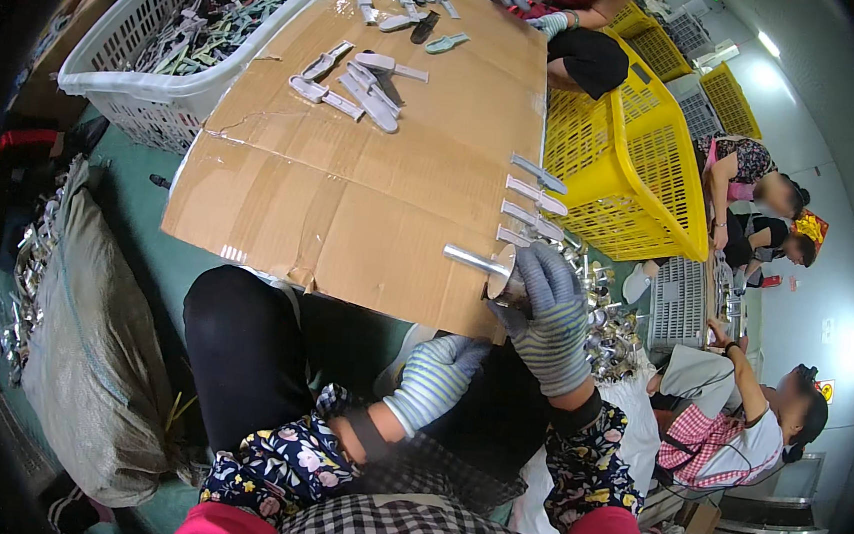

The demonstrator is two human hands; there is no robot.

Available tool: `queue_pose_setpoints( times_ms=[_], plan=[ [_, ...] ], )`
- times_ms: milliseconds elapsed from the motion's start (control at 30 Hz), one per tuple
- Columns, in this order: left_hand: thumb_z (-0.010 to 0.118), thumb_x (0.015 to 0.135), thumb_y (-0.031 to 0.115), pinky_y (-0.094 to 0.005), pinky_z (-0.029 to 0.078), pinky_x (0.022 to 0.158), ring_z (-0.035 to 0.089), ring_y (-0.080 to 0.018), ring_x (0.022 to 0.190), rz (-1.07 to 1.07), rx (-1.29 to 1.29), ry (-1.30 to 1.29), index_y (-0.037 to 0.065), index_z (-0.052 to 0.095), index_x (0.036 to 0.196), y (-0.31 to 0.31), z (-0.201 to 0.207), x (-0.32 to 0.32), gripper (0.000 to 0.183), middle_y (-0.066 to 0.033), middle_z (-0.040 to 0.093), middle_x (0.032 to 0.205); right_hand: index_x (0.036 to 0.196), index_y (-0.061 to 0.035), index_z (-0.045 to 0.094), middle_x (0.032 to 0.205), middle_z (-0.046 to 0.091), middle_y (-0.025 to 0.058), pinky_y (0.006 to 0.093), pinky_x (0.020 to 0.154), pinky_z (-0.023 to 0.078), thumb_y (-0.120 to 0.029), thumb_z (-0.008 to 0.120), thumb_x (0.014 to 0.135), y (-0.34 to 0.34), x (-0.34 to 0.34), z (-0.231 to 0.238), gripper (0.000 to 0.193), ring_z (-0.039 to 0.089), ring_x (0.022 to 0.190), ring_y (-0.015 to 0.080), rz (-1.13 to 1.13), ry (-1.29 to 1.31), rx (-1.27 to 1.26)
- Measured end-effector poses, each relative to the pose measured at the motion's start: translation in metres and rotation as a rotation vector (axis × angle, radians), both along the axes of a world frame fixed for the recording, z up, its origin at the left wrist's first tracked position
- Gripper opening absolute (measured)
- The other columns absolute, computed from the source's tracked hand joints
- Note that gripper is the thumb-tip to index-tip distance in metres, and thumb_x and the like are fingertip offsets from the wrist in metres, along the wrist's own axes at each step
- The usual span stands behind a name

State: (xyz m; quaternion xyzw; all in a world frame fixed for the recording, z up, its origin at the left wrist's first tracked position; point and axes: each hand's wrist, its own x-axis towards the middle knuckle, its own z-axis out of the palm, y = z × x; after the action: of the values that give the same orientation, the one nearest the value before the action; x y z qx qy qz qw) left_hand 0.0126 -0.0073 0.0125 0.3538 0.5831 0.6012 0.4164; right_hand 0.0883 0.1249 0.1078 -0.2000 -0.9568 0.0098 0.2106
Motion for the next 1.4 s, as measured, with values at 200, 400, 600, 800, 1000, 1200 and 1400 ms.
queue_pose_setpoints(
  times_ms=[200,400,600,800,1000,1200,1400],
  plan=[
    [0.057,0.089,0.018,-0.0327,0.048,0.064,0.061,-0.0248,0.067,-0.030,-0.028,-0.057,0.001,0.063,0.098,-0.001,0.007,-0.001,0.020,-0.0167,0.065,0.081,0.123,-0.0018,0.049,0.120,0.049,0.0206,0.0446,0.094,0.042,-0.018,0.070,0.071,-0.003,0.006,0.008,0.058,0.049,0.109,0.0390,0.013,-0.026,-0.058],
    [0.056,0.090,0.017,-0.0251,0.041,0.048,0.050,-0.0101,0.050,-0.068,-0.130,-0.293,-0.001,0.063,0.079,0.002,0.042,-0.005,0.023,-0.0056,0.057,0.060,0.124,0.0004,0.047,0.119,0.050,0.0208,0.0448,0.094,0.041,-0.017,0.067,0.074,0.004,0.012,0.012,0.056,0.050,0.108,0.0388,0.082,-0.059,-0.053],
    [0.058,0.090,0.023,-0.0236,0.036,0.040,0.047,-0.0084,0.042,-0.060,-0.105,-0.354,0.001,0.059,0.069,0.014,0.060,-0.011,0.030,-0.0026,0.052,0.050,0.126,0.0000,0.045,0.122,0.049,0.0206,0.0445,0.095,0.041,-0.015,0.065,0.071,0.002,0.017,0.024,0.060,0.048,0.112,0.0381,0.073,-0.126,-0.065],
    [0.058,0.089,0.025,-0.0230,0.036,0.038,0.046,-0.0086,0.040,-0.121,-0.201,-0.435,0.000,0.061,0.073,0.023,0.075,-0.023,0.029,-0.0032,0.053,0.050,0.129,-0.0019,0.042,0.125,0.047,0.0194,0.0448,0.097,0.039,-0.020,0.068,0.063,0.003,0.017,0.039,0.074,0.047,0.113,0.0377,0.104,-0.246,-0.142],
    [0.057,0.090,0.025,-0.0230,0.035,0.038,0.046,-0.0094,0.038,-0.131,-0.238,-0.441,0.001,0.060,0.072,0.032,0.090,-0.029,0.030,-0.0032,0.052,0.050,0.121,-0.0047,0.049,0.118,0.051,0.0112,0.0432,0.096,0.039,-0.019,0.066,0.063,0.016,0.016,0.007,0.062,0.049,0.107,0.0309,0.105,-0.077,-0.055],
    [0.050,0.094,0.035,-0.0216,0.032,0.038,0.044,-0.0087,0.038,-0.147,0.004,-0.221,0.003,0.059,0.073,0.030,0.146,-0.049,0.039,-0.0030,0.054,0.053,0.115,-0.0061,0.053,0.114,0.053,0.0102,0.0437,0.092,0.040,-0.020,0.070,0.063,0.022,0.012,0.007,0.056,0.051,0.106,0.0295,0.176,0.039,-0.110],
    [0.075,0.072,0.038,-0.0305,0.049,0.069,0.061,-0.0217,0.077,-0.034,0.314,0.598,-0.002,0.056,0.110,0.052,0.139,-0.100,0.058,-0.0150,0.062,0.093,0.109,-0.0064,0.057,0.112,0.055,0.0112,0.0411,0.091,0.042,-0.019,0.075,0.062,0.027,0.015,0.003,0.052,0.051,0.105,0.0310,0.141,0.065,-0.195]
  ],
)
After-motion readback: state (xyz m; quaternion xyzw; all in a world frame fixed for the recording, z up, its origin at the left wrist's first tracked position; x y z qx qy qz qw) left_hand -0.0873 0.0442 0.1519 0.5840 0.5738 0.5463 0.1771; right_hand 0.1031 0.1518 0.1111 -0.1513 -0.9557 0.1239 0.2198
